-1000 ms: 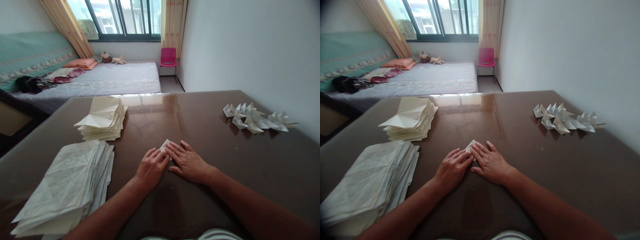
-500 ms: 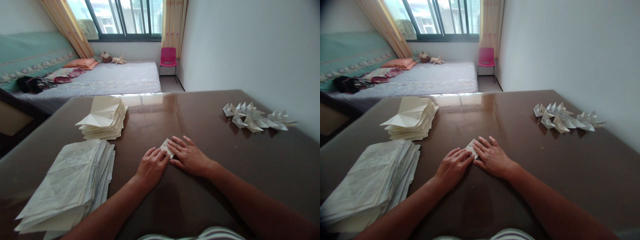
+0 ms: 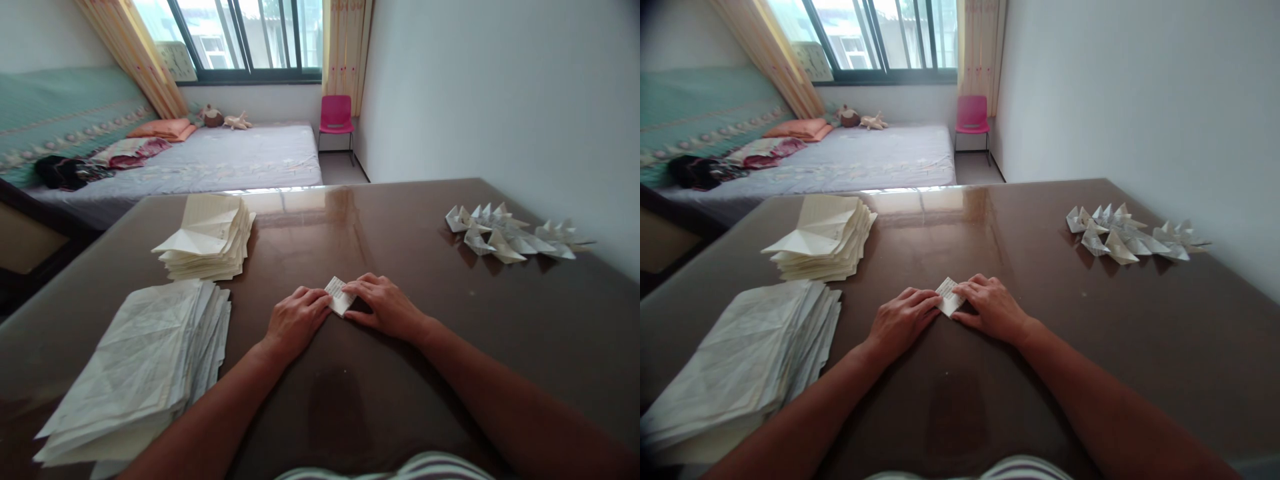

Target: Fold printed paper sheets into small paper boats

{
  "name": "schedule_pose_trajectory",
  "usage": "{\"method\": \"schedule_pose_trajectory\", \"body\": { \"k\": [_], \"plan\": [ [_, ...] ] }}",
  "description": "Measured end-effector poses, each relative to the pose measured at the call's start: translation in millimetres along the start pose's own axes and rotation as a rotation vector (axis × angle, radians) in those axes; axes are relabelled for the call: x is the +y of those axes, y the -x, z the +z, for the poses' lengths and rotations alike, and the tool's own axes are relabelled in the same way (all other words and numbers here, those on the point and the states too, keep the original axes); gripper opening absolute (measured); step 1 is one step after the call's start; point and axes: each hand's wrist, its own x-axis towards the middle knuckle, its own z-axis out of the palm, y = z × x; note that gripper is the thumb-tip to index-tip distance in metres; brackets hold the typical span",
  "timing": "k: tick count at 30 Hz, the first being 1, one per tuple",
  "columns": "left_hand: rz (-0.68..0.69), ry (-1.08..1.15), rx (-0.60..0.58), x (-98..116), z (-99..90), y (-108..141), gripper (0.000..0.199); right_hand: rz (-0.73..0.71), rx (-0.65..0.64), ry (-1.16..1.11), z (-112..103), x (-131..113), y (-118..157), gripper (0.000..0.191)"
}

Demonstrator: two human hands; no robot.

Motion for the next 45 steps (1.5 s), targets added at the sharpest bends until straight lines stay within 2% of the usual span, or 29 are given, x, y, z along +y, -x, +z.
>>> {"method": "schedule_pose_trajectory", "body": {
  "k": [8, 18, 25, 32, 36, 45],
  "plan": [
    [-0.022, 0.007, 0.007, -1.8, 3.1, -4.0, 0.023, -0.024, 0.062, -0.037, 5.3, 7.7, -3.2, 0.024],
    [-0.146, 0.164, -0.081, -7.3, 3.7, -6.7, 0.026, -0.08, 0.131, -0.251, 10.8, 30.9, -6.7, 0.022],
    [-0.253, 0.214, -0.079, -7.2, 6.4, -9.7, 0.028, 0.079, 0.175, -0.447, 15.9, 33.0, -10.8, 0.016],
    [-0.352, 0.182, -0.07, -2.5, 7.5, -16.7, 0.023, 0.291, 0.202, -0.417, 18.3, 19.9, -17.7, 0.013],
    [-0.378, 0.165, -0.081, -1.0, 7.4, -18.1, 0.022, 0.316, 0.226, -0.403, 17.7, 14.6, -20.0, 0.011],
    [-0.329, 0.105, -0.124, 1.0, 5.5, -18.4, 0.023, 0.292, 0.202, -0.342, 18.7, 10.7, -18.3, 0.005]
  ]
}}
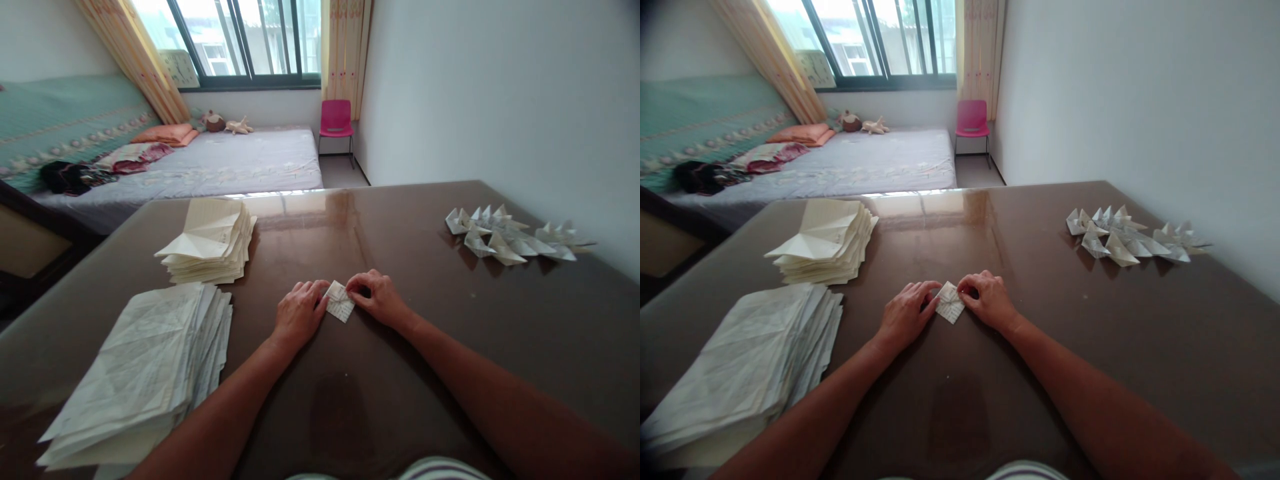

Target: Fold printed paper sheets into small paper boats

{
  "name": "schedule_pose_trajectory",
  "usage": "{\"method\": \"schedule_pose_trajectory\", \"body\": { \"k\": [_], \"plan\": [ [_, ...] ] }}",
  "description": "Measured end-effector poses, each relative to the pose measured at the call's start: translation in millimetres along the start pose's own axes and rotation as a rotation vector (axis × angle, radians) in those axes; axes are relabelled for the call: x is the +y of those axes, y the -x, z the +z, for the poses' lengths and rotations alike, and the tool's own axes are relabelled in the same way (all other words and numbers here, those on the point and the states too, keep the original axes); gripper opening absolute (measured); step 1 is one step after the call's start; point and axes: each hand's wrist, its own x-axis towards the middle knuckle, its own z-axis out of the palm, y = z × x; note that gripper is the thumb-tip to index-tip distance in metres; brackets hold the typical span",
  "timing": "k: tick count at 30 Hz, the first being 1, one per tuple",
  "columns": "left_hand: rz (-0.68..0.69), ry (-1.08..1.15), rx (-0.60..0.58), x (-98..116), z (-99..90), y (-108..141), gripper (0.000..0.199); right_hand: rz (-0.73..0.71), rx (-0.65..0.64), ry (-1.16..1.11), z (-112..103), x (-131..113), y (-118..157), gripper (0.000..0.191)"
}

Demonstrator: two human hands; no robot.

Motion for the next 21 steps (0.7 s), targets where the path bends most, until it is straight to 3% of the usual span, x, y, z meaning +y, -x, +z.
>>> {"method": "schedule_pose_trajectory", "body": {
  "k": [16, 21],
  "plan": [
    [0.004, -0.125, -0.049, 6.1, -0.9, 0.8, 0.027, 0.036, 0.01, 0.047, 1.7, -2.8, -1.4, 0.008],
    [0.085, -0.145, 0.025, 6.1, 3.0, 3.6, 0.03, 0.036, 0.008, 0.106, 3.9, -2.3, -2.9, 0.009]
  ]
}}
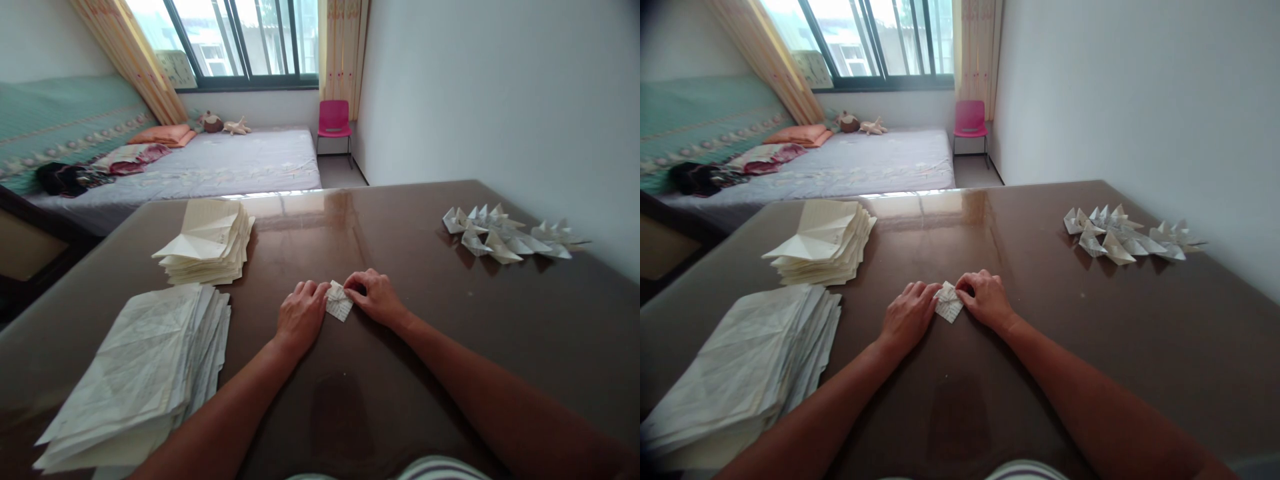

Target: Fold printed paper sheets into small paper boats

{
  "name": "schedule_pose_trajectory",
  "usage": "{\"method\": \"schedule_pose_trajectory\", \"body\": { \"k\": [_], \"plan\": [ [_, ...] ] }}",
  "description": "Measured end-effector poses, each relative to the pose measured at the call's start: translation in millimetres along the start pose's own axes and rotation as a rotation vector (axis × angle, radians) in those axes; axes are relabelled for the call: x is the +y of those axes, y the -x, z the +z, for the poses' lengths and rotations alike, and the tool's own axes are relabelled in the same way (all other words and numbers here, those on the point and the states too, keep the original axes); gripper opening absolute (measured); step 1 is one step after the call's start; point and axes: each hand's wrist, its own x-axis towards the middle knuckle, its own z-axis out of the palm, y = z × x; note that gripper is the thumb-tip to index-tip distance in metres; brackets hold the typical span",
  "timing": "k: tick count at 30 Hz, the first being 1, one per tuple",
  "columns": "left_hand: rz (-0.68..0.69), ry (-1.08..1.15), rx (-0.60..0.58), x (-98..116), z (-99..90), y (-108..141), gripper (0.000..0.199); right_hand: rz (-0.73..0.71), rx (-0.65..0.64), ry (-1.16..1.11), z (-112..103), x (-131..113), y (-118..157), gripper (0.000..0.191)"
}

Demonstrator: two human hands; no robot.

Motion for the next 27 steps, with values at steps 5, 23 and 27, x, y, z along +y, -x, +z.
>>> {"method": "schedule_pose_trajectory", "body": {
  "k": [5, 23, 27],
  "plan": [
    [0.304, 0.026, -0.011, 0.3, 0.3, 1.8, 0.037, -0.013, -0.014, 0.054, 0.1, 0.3, -0.1, 0.009],
    [0.294, 0.01, -0.081, -1.5, -1.4, 4.5, 0.038, -0.153, -0.157, -0.161, -30.5, 27.2, 1.0, 0.013],
    [0.297, 0.006, -0.053, -2.2, 0.5, 6.0, 0.041, -0.182, -0.146, -0.121, -25.4, 25.3, 0.4, 0.012]
  ]
}}
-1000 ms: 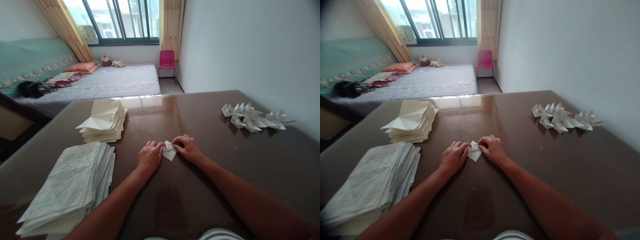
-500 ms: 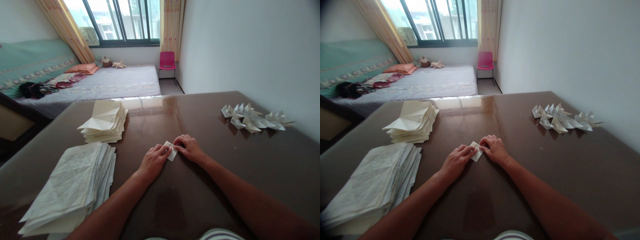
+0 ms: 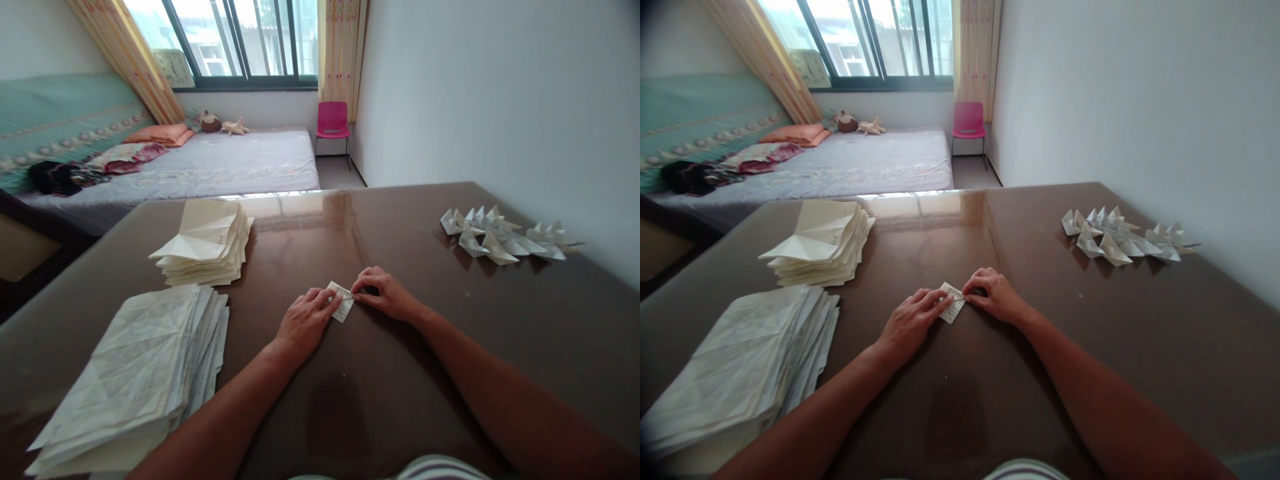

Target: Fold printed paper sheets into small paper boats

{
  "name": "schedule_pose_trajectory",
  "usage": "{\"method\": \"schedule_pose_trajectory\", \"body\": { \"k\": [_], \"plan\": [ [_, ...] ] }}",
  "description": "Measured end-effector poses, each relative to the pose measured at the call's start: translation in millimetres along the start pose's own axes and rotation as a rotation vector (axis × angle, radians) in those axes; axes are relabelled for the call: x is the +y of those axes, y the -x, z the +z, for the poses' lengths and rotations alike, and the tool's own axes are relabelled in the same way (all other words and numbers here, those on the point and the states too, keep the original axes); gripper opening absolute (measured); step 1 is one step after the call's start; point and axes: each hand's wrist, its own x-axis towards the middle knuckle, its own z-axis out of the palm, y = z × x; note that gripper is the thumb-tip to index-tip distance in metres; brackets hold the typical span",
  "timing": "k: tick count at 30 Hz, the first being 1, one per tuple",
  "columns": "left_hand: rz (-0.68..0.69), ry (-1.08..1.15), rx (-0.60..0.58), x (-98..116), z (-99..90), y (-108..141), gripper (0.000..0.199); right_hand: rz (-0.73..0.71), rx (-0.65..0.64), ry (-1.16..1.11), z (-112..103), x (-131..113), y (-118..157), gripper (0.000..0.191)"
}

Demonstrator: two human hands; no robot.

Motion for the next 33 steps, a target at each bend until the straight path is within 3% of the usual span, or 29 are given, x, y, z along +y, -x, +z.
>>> {"method": "schedule_pose_trajectory", "body": {
  "k": [9, 21, 25, 29, 33],
  "plan": [
    [-0.021, -0.062, -0.028, 3.7, -0.5, -0.8, 0.038, 0.13, 0.008, 0.195, 12.0, -11.2, -4.0, 0.012],
    [-0.042, -0.131, -0.035, 9.9, -5.2, -0.1, 0.039, 0.216, 0.103, 0.161, 21.7, -14.5, -5.0, 0.005],
    [-0.039, -0.139, -0.039, 8.7, -5.2, -0.7, 0.038, 0.082, 0.11, 0.199, 19.1, -17.8, 1.9, 0.01],
    [-0.011, -0.098, -0.03, 4.6, -3.8, 0.9, 0.033, -0.164, -0.003, 0.344, 17.3, -30.3, 10.1, 0.026],
    [-0.038, -0.134, 0.025, 2.6, -6.9, 8.9, 0.026, -0.188, -0.056, 0.51, 17.1, -40.3, 12.1, 0.028]
  ]
}}
